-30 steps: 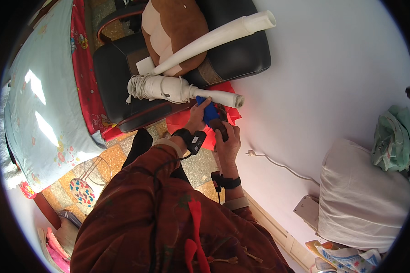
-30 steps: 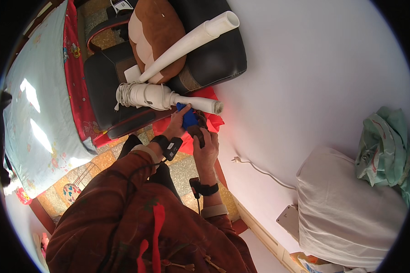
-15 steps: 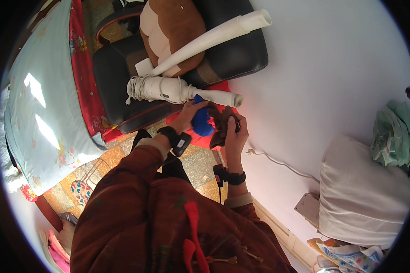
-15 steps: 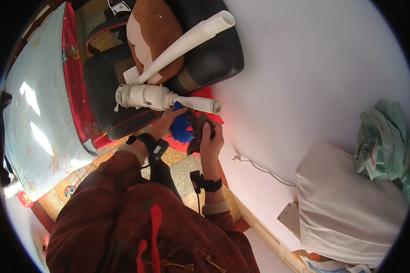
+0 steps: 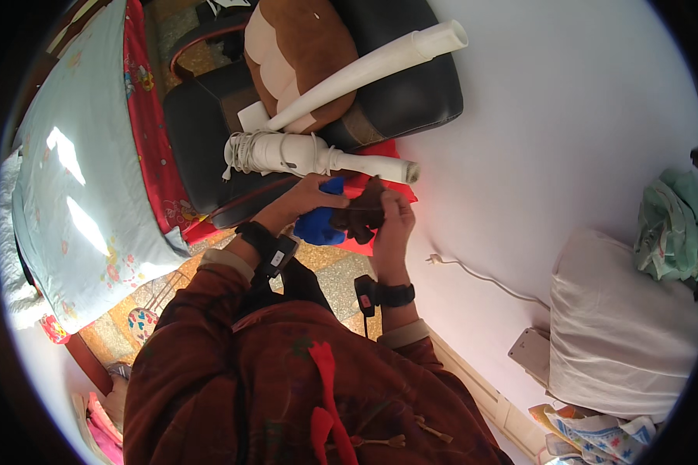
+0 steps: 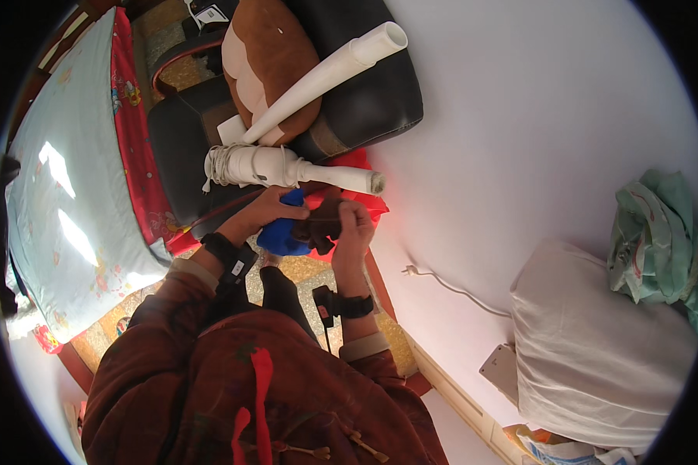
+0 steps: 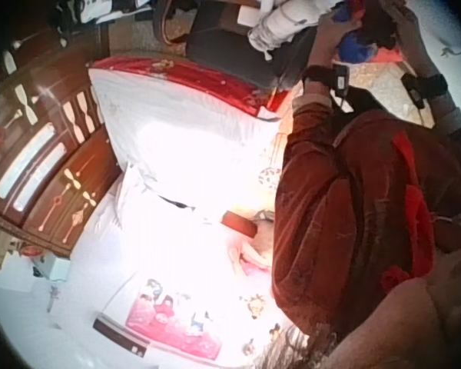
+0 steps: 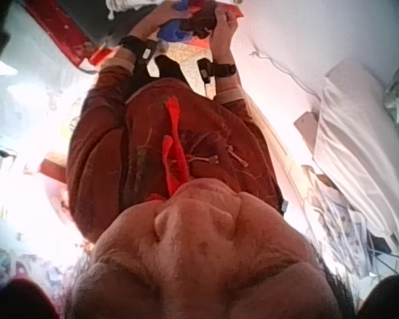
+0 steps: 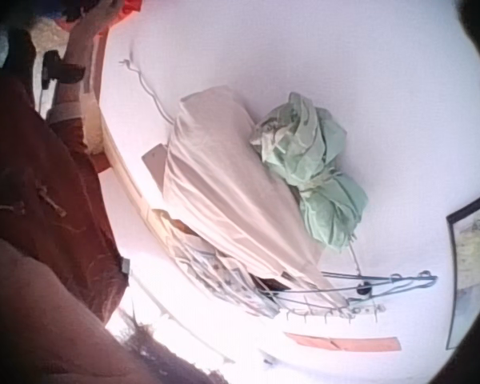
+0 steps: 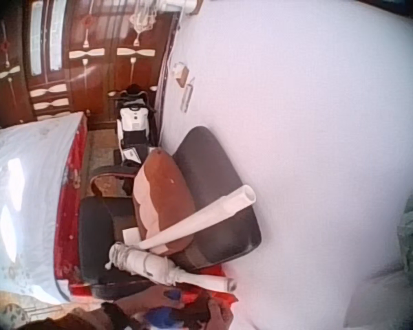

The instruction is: The person wipes the seat and backrest of a black office chair using a blue cloth. They move items on the chair, including a white PVC pipe and a cushion, to reach different areas. The person also wipes a white PVC pipe and a red plastic bag on the chair.

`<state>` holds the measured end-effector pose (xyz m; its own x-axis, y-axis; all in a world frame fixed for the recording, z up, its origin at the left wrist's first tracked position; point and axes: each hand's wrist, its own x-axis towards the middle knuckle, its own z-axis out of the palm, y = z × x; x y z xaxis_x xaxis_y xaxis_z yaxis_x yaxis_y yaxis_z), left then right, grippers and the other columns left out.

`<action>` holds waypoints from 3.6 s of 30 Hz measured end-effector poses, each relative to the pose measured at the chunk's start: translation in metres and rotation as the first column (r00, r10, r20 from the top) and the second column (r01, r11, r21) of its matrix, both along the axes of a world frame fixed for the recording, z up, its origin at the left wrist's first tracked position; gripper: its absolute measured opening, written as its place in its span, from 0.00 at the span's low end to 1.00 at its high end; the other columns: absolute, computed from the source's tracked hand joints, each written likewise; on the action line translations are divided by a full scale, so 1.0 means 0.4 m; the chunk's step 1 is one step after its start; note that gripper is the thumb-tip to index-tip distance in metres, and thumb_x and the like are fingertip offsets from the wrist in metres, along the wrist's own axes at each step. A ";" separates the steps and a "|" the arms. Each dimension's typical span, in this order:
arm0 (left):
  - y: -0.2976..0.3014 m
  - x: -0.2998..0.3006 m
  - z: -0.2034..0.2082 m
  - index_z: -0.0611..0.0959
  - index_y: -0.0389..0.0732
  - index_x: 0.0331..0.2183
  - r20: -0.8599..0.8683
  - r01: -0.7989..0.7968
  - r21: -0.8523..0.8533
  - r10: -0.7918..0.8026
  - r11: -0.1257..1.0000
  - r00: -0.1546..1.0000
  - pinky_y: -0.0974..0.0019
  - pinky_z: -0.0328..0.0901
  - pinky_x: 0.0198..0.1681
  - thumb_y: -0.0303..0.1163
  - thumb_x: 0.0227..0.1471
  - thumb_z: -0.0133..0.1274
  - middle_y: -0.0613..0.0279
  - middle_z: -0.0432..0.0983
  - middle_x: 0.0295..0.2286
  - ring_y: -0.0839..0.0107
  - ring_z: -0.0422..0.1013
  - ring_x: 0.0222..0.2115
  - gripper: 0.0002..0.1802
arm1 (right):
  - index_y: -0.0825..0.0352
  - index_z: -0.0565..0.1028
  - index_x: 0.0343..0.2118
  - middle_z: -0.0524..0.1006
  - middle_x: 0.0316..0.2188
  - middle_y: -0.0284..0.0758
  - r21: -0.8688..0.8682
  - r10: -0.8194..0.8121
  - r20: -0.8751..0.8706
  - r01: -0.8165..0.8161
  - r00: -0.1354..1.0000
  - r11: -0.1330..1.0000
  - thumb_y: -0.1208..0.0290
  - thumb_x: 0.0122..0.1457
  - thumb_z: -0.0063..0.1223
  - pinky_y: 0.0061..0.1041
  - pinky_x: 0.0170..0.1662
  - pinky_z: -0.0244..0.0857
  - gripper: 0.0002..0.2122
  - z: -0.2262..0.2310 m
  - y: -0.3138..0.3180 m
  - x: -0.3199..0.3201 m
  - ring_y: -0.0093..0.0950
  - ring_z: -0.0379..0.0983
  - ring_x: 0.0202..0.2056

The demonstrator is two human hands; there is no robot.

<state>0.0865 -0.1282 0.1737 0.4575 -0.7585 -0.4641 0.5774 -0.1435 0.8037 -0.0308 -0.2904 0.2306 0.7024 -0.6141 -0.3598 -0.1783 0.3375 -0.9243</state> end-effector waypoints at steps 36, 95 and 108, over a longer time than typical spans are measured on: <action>-0.004 -0.025 -0.009 0.81 0.36 0.41 0.608 0.174 0.437 -0.432 0.883 0.666 0.59 0.69 0.46 0.47 0.36 0.68 0.50 0.80 0.37 0.60 0.77 0.39 0.32 | 0.69 0.79 0.37 0.78 0.28 0.33 -0.300 0.394 -0.290 -0.474 0.872 0.828 0.74 0.60 0.58 0.25 0.34 0.70 0.06 -0.103 -0.010 -0.035 0.25 0.75 0.28; 0.047 -0.104 -0.152 0.81 0.39 0.40 -0.324 -0.352 0.225 0.410 0.909 0.852 0.67 0.70 0.30 0.35 0.54 0.61 0.66 0.74 0.27 0.74 0.74 0.27 0.13 | 0.67 0.60 0.66 0.74 0.34 0.38 -0.685 -0.047 -0.719 -0.719 0.693 -0.116 0.73 0.56 0.53 0.39 0.38 0.72 0.32 -0.247 0.033 0.098 0.40 0.75 0.36; 0.058 -0.102 -0.144 0.81 0.41 0.37 -0.396 -0.373 0.157 0.404 0.915 0.825 0.66 0.71 0.30 0.34 0.54 0.61 0.65 0.75 0.27 0.72 0.75 0.27 0.11 | 0.68 0.56 0.68 0.77 0.37 0.39 -0.604 0.010 -0.791 -0.778 0.612 -0.171 0.70 0.56 0.54 0.37 0.38 0.69 0.36 -0.267 0.050 0.119 0.36 0.79 0.34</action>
